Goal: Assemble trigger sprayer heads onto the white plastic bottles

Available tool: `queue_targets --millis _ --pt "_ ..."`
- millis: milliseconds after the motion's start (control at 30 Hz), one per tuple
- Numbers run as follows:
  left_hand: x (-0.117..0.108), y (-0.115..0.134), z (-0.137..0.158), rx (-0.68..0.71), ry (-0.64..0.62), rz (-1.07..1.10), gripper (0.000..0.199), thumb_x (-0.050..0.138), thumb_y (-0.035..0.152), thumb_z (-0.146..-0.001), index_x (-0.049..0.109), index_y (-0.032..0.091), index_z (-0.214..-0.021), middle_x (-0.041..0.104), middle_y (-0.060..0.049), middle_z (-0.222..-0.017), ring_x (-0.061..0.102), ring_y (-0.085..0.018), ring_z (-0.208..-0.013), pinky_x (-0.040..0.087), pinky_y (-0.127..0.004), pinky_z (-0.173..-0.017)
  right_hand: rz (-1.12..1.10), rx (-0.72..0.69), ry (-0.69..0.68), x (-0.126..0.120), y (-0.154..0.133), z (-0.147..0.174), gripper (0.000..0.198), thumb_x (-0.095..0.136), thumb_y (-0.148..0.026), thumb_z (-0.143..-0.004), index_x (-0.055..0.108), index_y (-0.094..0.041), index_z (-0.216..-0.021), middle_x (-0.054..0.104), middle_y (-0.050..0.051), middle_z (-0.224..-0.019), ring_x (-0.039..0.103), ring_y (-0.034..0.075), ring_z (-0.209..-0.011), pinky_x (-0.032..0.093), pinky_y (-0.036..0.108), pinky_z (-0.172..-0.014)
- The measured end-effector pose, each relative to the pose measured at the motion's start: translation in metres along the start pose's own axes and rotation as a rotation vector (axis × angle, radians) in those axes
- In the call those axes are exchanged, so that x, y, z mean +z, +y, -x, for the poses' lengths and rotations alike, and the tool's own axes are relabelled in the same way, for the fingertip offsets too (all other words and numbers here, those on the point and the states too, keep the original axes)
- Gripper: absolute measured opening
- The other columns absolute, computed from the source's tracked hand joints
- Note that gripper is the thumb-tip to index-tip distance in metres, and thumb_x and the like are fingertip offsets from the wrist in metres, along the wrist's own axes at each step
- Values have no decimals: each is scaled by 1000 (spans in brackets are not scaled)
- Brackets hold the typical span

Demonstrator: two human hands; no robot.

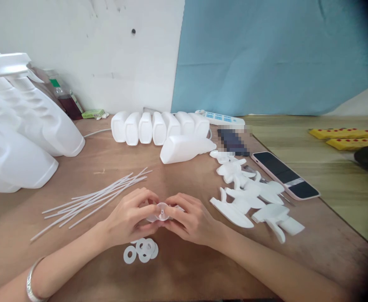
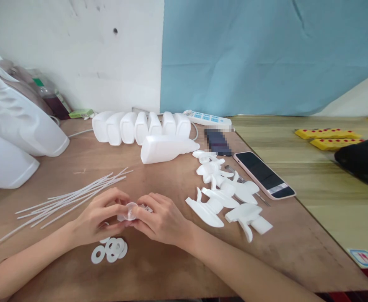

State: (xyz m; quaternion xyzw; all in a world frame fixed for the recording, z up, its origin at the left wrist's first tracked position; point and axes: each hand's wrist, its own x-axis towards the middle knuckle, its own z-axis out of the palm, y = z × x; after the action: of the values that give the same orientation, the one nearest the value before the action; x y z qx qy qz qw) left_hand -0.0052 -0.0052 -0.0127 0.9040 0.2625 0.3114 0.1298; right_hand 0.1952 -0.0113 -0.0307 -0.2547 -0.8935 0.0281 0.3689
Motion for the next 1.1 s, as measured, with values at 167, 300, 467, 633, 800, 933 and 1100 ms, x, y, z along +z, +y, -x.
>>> queue_targets --millis 167,300,467,633,800,933,1100 --pt "0 -3 2 -45 -24 63 9 57 19 -78 61 19 -86 56 -6 -84 48 -13 -69 41 -24 -62 11 22 -42 -1 2 0 10 49 -18 -85 58 -17 -87 61 5 -78 50 12 -63 44 24 -59" --pt "-1 -4 1 -82 -82 139 11 52 17 -82 62 19 -86 54 -6 -87 48 -12 -69 40 -23 -60 11 40 -42 -1 2 1 10 49 -17 -85 59 -18 -83 62 5 -77 49 12 -61 42 23 -57" --pt "-3 -6 0 -2 -80 49 10 50 20 -84 61 20 -86 55 -5 -83 47 -12 -68 37 -26 -63 22 44 -35 -2 0 -1 9 49 -19 -86 57 -18 -81 63 4 -76 48 12 -59 41 24 -56" --pt "-1 -8 0 76 -26 -108 6 51 22 -84 55 19 -85 56 -5 -84 48 -14 -69 37 -28 -63 -36 55 31 2 0 0 12 54 -25 -85 47 -18 -90 63 3 -76 55 13 -61 45 25 -57" --pt "1 -5 1 42 -16 -208 13 55 24 -80 51 18 -90 58 -7 -91 51 -17 -75 40 -30 -66 -70 155 135 7 2 3 39 56 -40 -82 39 -17 -108 63 5 -83 62 15 -69 51 27 -63" --pt "4 -2 1 3 -53 -218 19 51 20 -78 49 17 -96 57 -9 -99 53 -20 -83 42 -33 -70 -100 171 127 8 2 4 37 55 -39 -83 39 -19 -109 63 5 -85 64 16 -75 52 27 -66" --pt "8 2 -1 -65 -74 -167 26 47 12 -73 48 18 -98 56 -9 -99 52 -19 -83 43 -31 -69 -135 203 108 11 3 5 37 58 -38 -81 40 -20 -108 64 4 -88 64 17 -78 52 27 -68"
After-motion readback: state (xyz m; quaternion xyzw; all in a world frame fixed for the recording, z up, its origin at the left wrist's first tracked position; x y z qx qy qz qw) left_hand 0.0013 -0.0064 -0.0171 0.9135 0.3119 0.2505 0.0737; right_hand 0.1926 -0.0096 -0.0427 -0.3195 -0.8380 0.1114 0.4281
